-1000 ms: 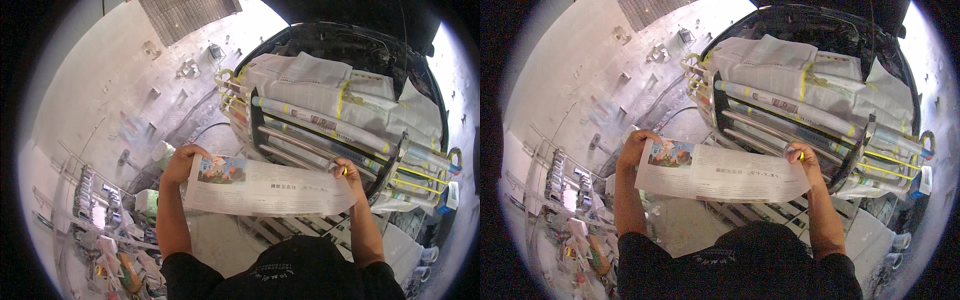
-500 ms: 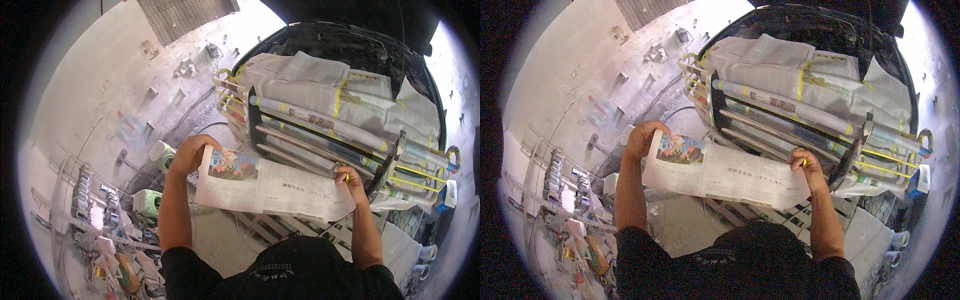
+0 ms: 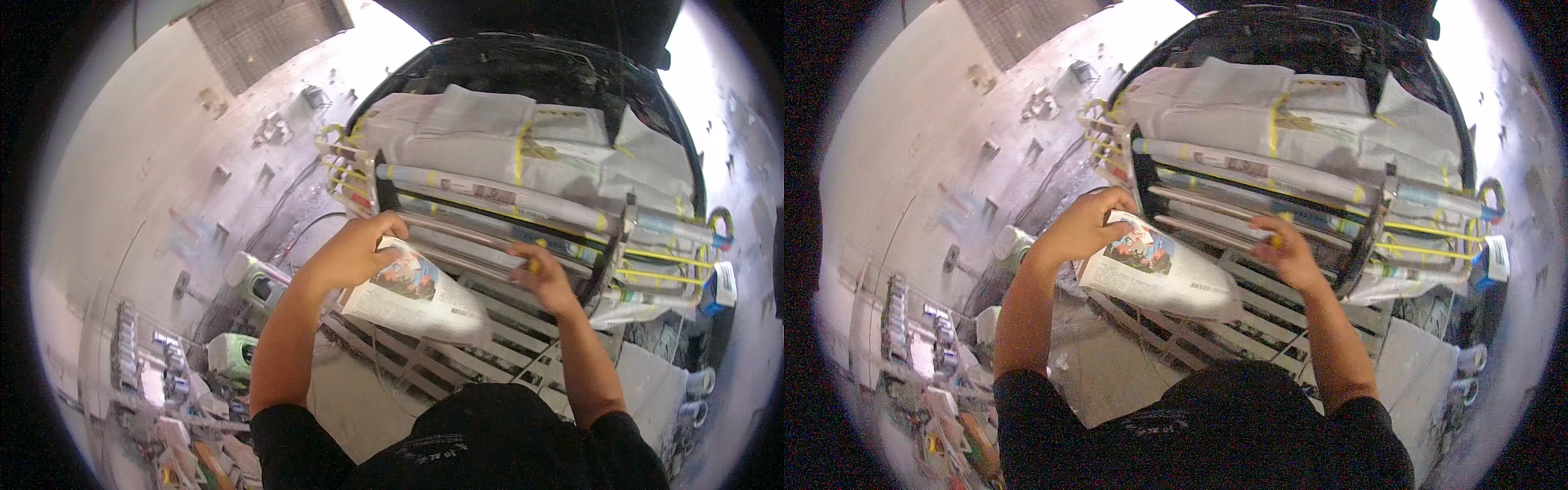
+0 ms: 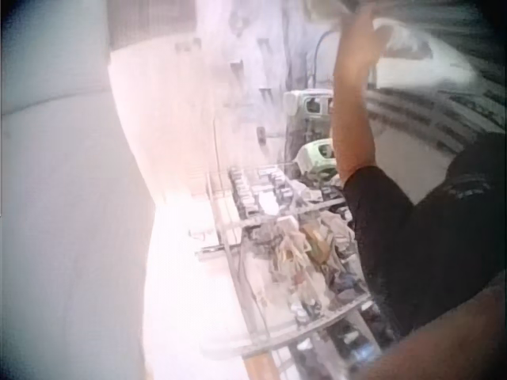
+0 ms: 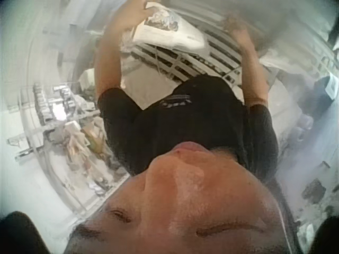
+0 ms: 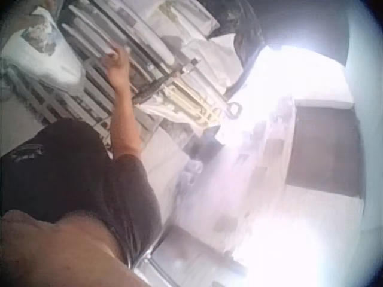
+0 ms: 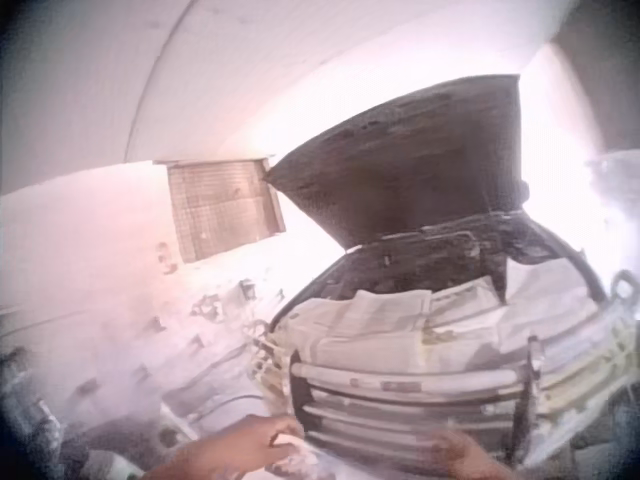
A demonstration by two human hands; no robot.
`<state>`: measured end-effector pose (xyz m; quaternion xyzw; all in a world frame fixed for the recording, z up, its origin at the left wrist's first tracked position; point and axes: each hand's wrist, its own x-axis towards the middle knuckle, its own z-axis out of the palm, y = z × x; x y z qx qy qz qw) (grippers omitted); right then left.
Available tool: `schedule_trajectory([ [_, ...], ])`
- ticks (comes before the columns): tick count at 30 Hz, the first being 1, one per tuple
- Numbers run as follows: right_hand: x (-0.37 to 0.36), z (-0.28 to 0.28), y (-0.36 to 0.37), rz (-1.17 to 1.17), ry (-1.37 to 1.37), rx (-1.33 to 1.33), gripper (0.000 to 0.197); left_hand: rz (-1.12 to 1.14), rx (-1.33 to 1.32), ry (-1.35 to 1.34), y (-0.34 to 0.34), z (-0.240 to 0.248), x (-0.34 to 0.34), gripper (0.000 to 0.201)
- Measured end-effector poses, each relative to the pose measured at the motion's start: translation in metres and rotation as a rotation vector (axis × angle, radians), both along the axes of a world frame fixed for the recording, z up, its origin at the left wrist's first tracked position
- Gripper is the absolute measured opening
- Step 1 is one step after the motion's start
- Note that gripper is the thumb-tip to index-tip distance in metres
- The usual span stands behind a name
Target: The person applies yellow masking tape and newspaper to the front bumper and fender of a dark-colored car in a workshop. They smooth the tape and paper to cover areas around the bumper and wheel arch, preparing the vehicle for painting or bodywork.
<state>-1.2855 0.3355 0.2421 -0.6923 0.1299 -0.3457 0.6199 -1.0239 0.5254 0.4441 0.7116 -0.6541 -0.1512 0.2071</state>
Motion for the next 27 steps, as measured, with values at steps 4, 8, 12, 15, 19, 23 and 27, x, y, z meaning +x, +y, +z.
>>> schedule_trajectory([
  [4, 0.033, 0.040, 0.036, 0.092, 0.033, -0.249, 0.056, -0.160, 0.018, -0.158, -0.021, -0.021, -0.032, 0.028],
  [8, 0.040, 0.045, 0.062, 0.189, 0.138, -0.376, 0.052, -0.271, 0.053, -0.300, -0.013, -0.053, -0.064, 0.028],
  [12, 0.037, 0.012, 0.068, 0.256, 0.073, -0.373, 0.046, -0.291, 0.104, -0.385, -0.004, -0.087, -0.085, 0.029],
  [15, 0.029, -0.003, 0.074, 0.235, 0.112, -0.240, 0.042, -0.261, 0.021, -0.329, 0.000, -0.116, -0.091, 0.033],
  [19, 0.017, -0.005, 0.076, 0.154, 0.149, -0.170, 0.034, -0.088, -0.036, -0.093, 0.008, -0.127, -0.089, 0.048],
  [23, 0.002, 0.000, 0.067, 0.075, 0.059, 0.026, 0.030, 0.059, -0.149, 0.312, 0.024, -0.146, -0.048, 0.079],
  [27, -0.004, 0.019, 0.054, 0.059, 0.010, 0.199, 0.028, -0.096, -0.430, 1.096, 0.024, -0.184, -0.023, 0.093],
])
